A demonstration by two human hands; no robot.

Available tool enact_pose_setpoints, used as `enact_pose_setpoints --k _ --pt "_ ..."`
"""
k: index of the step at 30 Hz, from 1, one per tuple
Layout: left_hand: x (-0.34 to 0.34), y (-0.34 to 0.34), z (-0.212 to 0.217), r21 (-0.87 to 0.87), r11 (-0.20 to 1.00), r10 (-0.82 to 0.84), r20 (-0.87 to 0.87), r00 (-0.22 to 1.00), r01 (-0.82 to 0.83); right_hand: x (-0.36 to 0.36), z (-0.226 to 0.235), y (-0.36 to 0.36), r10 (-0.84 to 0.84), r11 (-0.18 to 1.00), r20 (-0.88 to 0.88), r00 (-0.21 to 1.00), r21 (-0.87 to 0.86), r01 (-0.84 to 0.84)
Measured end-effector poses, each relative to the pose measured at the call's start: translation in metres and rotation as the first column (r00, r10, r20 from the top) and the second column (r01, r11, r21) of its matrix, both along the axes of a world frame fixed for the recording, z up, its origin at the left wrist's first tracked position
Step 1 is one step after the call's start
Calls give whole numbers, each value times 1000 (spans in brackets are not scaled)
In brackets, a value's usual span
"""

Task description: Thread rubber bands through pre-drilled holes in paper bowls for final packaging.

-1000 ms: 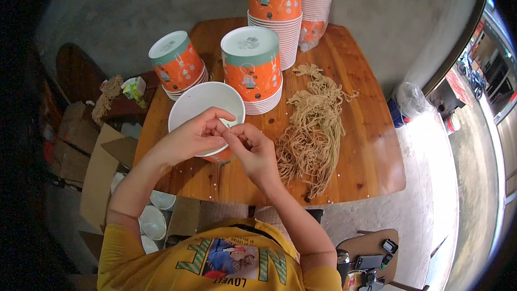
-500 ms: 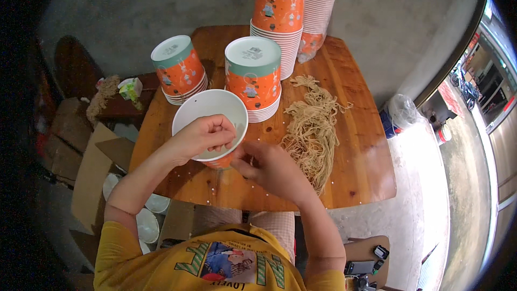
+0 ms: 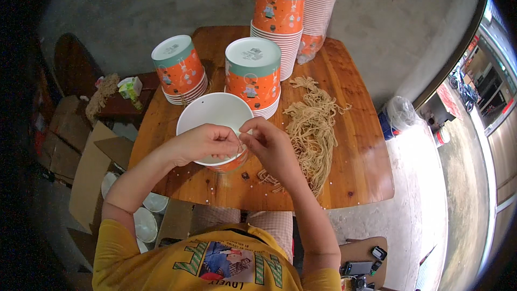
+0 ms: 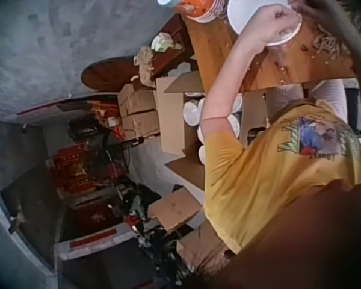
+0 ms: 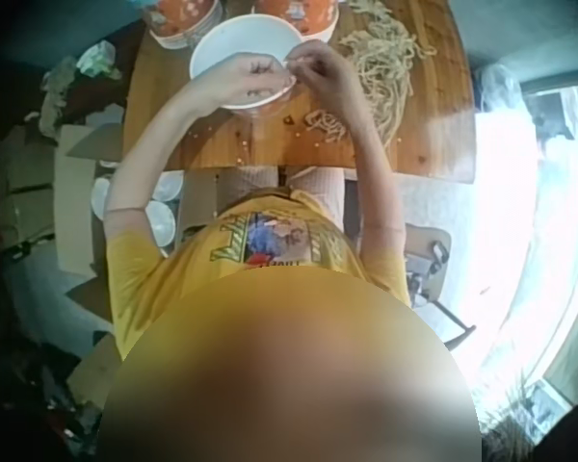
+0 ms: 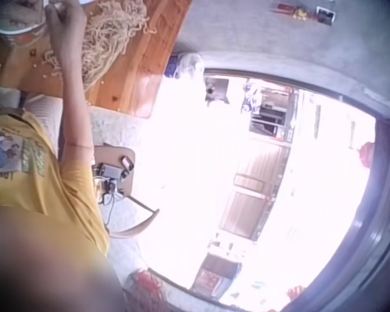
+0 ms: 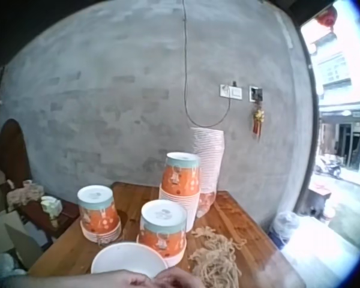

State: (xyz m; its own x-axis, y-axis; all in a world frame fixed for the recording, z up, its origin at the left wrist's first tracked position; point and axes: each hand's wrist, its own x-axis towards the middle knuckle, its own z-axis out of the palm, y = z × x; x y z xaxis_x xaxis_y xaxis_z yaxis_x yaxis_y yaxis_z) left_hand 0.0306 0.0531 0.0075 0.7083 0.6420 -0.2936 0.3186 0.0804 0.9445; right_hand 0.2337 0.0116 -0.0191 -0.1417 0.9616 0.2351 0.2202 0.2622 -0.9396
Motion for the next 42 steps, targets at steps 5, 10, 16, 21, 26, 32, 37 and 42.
enact_pose_setpoints --k 5,10,16,21,26,32,37,42 --pt "3 0 1 -6 999 35 0 999 -35 14 -8 -13 -62 998 10 998 13 62" --pt "4 -3 4 23 999 28 10 1000 -28 22 5 -27 88 977 236 968 168 -129" --pt "5 -4 4 57 998 18 0 1000 -18 10 7 -26 -193 890 300 934 454 38" --pt "5 -5 4 91 996 10 -1 1000 -10 6 7 -27 -171 892 316 933 451 10" --pt "6 -6 4 153 988 4 -29 1000 0 6 -1 -29 -157 916 269 950 400 38" --pt "7 -8 2 -16 998 67 80 995 -66 -21 -6 -45 -167 968 102 981 206 144" --pt "4 -6 5 -50 996 80 118 990 -75 -28 -17 -48 -275 914 51 960 322 245" --pt "2 -7 9 -159 984 106 157 982 -81 -28 -22 -49 -333 848 149 931 480 226"
